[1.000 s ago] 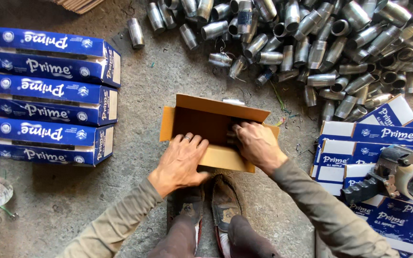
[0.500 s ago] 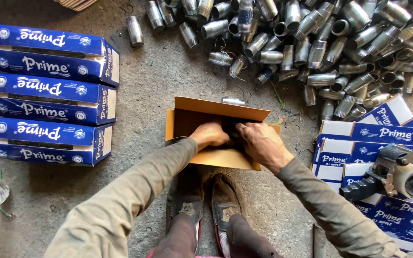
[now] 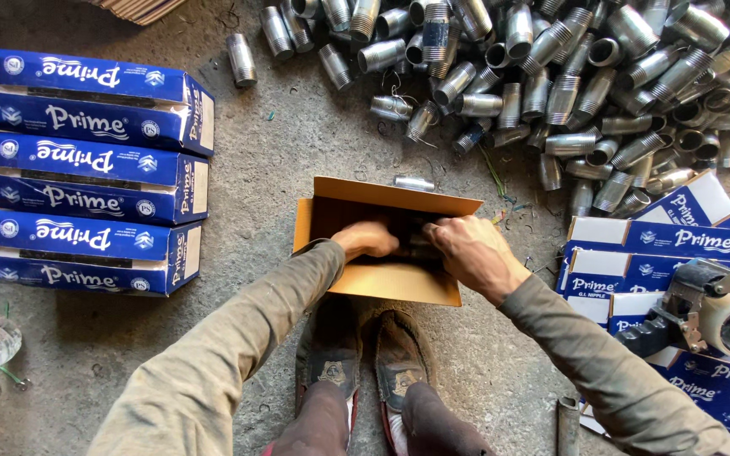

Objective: The person assembles a cardboard box, seals the bottom with a tape dispenser, and fills the box with metal pipe nipples taken from a large pile on the floor.

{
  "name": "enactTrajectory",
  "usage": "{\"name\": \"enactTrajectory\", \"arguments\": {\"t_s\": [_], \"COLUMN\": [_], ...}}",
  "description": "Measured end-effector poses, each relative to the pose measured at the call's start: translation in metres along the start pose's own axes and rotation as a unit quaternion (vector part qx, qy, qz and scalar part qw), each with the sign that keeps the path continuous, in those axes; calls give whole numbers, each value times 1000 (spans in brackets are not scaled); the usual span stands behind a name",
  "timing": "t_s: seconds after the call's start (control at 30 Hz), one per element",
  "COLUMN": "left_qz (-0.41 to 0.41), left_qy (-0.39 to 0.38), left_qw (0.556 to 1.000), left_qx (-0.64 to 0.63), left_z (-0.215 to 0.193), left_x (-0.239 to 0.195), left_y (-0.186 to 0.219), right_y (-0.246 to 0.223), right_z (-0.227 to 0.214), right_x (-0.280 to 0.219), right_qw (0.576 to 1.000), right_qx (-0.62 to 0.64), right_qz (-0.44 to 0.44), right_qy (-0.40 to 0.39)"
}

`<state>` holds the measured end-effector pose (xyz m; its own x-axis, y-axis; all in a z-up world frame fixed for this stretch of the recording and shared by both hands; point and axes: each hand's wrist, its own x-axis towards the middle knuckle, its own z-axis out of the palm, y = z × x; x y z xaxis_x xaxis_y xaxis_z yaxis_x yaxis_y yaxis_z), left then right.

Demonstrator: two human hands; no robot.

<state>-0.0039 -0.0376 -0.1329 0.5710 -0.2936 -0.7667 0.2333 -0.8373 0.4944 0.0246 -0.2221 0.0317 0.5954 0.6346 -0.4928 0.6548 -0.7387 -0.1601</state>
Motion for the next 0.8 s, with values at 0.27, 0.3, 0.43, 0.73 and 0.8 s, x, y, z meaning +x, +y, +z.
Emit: {"name": "enactTrajectory", "arguments": {"t_s": [0.27,0.3,0.43,0.73,0.8], "left_qz": [93,93,238,153,158], "left_qy": [103,105,303,117,115], "left_qw": [990,990,922,981,981], "left_qx": [34,35,-22,15,13], "left_z": [-66,-79,-120,-165,-169], "left_x": [-110,-125,-150,-147,-150], "left_y": [48,52,50,44,44], "right_y": [-7,4,50,58,61], "right_z": [-32,-51,-82,-36,-29], "right_x": [-13,-10,26,139,138], "right_qw": [968,968,921,987,990], "right_qx": [239,239,318,99,72], "right_qz": [-40,-41,-60,-47,-40], "right_qy": [59,61,214,-118,-116]}}
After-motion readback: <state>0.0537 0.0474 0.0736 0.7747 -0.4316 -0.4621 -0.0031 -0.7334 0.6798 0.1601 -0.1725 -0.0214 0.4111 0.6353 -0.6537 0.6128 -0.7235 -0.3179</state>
